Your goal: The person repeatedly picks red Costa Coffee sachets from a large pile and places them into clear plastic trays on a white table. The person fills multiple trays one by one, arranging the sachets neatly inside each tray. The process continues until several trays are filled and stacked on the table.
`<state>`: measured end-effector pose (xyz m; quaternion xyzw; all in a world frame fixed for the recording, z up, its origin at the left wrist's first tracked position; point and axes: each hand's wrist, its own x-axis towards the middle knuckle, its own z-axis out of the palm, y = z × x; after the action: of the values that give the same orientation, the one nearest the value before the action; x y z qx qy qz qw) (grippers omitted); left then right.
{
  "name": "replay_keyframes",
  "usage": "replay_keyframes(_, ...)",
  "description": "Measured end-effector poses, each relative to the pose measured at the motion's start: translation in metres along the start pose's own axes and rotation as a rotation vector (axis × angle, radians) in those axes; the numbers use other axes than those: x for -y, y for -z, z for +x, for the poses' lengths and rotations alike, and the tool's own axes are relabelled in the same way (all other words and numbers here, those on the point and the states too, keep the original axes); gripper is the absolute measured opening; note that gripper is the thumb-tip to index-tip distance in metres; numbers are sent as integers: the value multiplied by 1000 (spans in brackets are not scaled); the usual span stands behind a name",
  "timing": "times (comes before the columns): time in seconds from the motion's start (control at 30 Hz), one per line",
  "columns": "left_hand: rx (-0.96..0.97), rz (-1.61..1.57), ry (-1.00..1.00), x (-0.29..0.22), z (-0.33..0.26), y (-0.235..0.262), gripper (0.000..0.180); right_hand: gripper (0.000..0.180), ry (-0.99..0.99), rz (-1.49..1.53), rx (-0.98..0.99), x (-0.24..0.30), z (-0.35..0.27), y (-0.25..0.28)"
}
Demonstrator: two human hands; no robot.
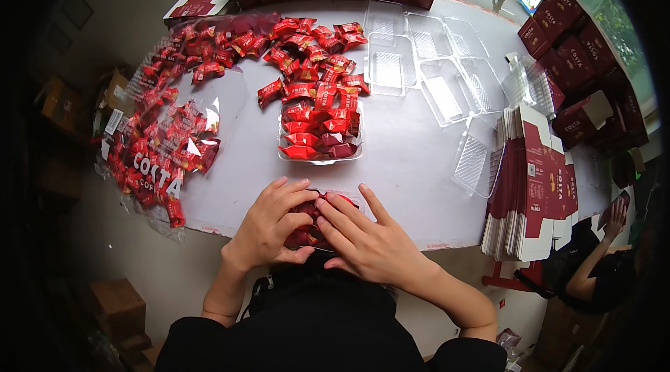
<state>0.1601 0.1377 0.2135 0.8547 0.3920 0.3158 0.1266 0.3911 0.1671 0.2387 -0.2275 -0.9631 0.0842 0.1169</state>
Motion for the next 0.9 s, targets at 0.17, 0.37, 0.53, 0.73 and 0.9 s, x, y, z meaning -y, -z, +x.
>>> replay_keyframes(0.17,-36,175,-83,2,4,9,27,59,-44,-102,-75,-7,9,-2)
replay_keyframes(0.37,28,262,-42,9,10,6,24,39,-86,191,-527,-50,25,31)
replay_keyframes(0.53,12,234,-16,20,24,1,39,32,-377,126,-514,-119,82,36)
replay_keyframes(0.73,71,282,14,17,35,14,46,52,-641,-77,-84,-162,115,27)
replay_keyframes(0.9,36,346,59,21,15,2,53,34,-685,-232,-231,-152,108,43)
